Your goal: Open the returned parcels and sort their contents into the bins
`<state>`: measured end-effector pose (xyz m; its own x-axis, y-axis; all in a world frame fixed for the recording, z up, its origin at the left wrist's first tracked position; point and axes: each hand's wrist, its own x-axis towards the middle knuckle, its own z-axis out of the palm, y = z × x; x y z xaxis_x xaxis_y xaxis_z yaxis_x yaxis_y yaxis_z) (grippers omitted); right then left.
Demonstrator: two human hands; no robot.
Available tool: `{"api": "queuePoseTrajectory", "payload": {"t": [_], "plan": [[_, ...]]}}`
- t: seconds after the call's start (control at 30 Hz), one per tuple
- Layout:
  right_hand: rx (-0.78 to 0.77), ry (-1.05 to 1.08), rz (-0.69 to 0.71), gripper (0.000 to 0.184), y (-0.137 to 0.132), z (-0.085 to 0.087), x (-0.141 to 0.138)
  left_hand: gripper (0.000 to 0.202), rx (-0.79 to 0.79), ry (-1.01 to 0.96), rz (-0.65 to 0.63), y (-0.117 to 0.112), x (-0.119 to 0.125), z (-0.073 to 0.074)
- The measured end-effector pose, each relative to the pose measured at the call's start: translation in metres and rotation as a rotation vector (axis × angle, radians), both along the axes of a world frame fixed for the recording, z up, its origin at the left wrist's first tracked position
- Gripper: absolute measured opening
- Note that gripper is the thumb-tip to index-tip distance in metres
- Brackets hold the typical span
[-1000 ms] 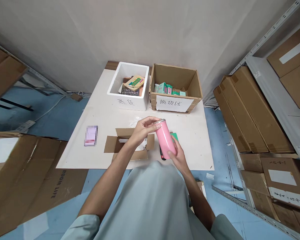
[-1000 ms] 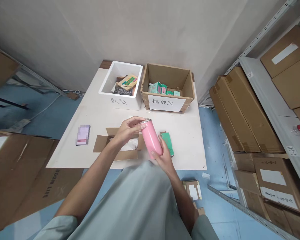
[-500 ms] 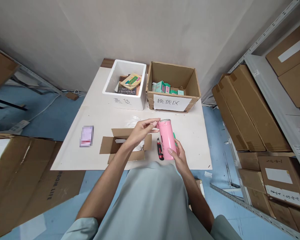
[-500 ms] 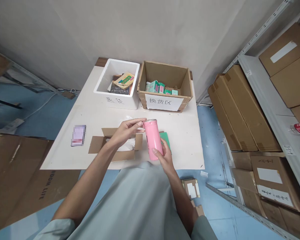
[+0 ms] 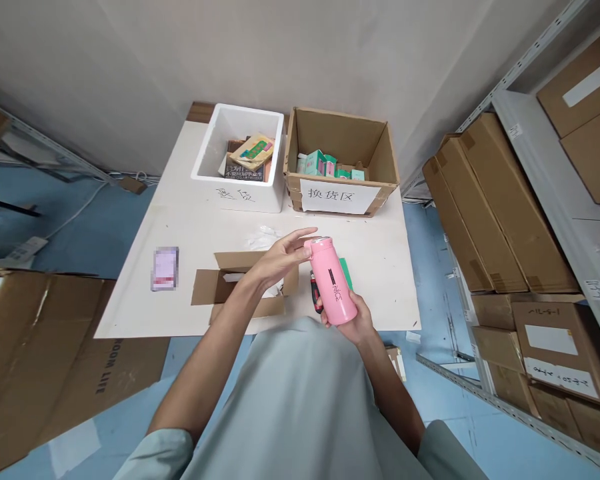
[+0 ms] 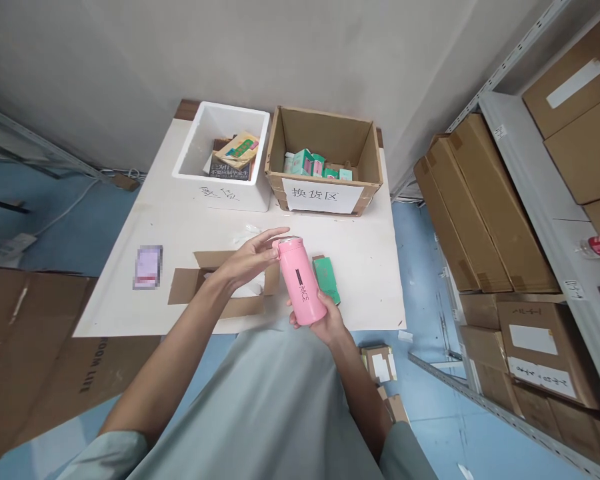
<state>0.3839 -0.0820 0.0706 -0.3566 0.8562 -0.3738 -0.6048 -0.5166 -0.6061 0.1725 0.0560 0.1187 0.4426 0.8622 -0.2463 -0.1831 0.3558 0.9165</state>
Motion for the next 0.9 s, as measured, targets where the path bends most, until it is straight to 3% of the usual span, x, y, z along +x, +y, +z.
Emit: {"api": "queuePoseTrajectory", "payload": {"t": [0.1,0.2,0.27,0.37,0.47,0.53,0.6,0.77,0.9], "plan": [[-0.012,0.023,0.057,0.072,0.000,-0.007,-0.005,0.080,-0.089,-0.114,-0.029,0.000,0.000,-0.016],[0.017,-0.122,0.105,0.076,0.004,-0.016,0.001,0.069,-0.117,-0.113,0.053,-0.001,-0.005,-0.030],[0.070,-0.420,0.094,0.072,0.014,-0.026,0.012,0.069,-0.122,-0.071,0.131,-0.002,-0.012,-0.035],[0.072,-1.128,0.087,0.073,0.037,-0.053,0.032,0.073,-0.124,0.036,0.226,-0.001,-0.025,-0.036],[-0.053,-1.584,0.320,0.111,0.057,-0.089,0.038,0.074,-0.116,0.134,0.290,-0.002,-0.035,-0.035],[-0.092,-1.690,0.443,0.126,0.063,-0.112,0.032,0.074,-0.099,0.170,0.313,-0.003,-0.038,-0.037],[-0.113,-1.748,0.475,0.127,0.064,-0.130,0.023,0.074,-0.072,0.190,0.318,-0.006,-0.040,-0.040],[-0.096,-1.795,0.401,0.086,0.057,-0.153,0.019,0.069,-0.025,0.232,0.346,-0.011,-0.041,-0.042],[0.105,-1.719,0.260,0.070,0.039,-0.152,0.036,0.067,-0.008,0.271,0.412,-0.005,-0.043,-0.036]]}}
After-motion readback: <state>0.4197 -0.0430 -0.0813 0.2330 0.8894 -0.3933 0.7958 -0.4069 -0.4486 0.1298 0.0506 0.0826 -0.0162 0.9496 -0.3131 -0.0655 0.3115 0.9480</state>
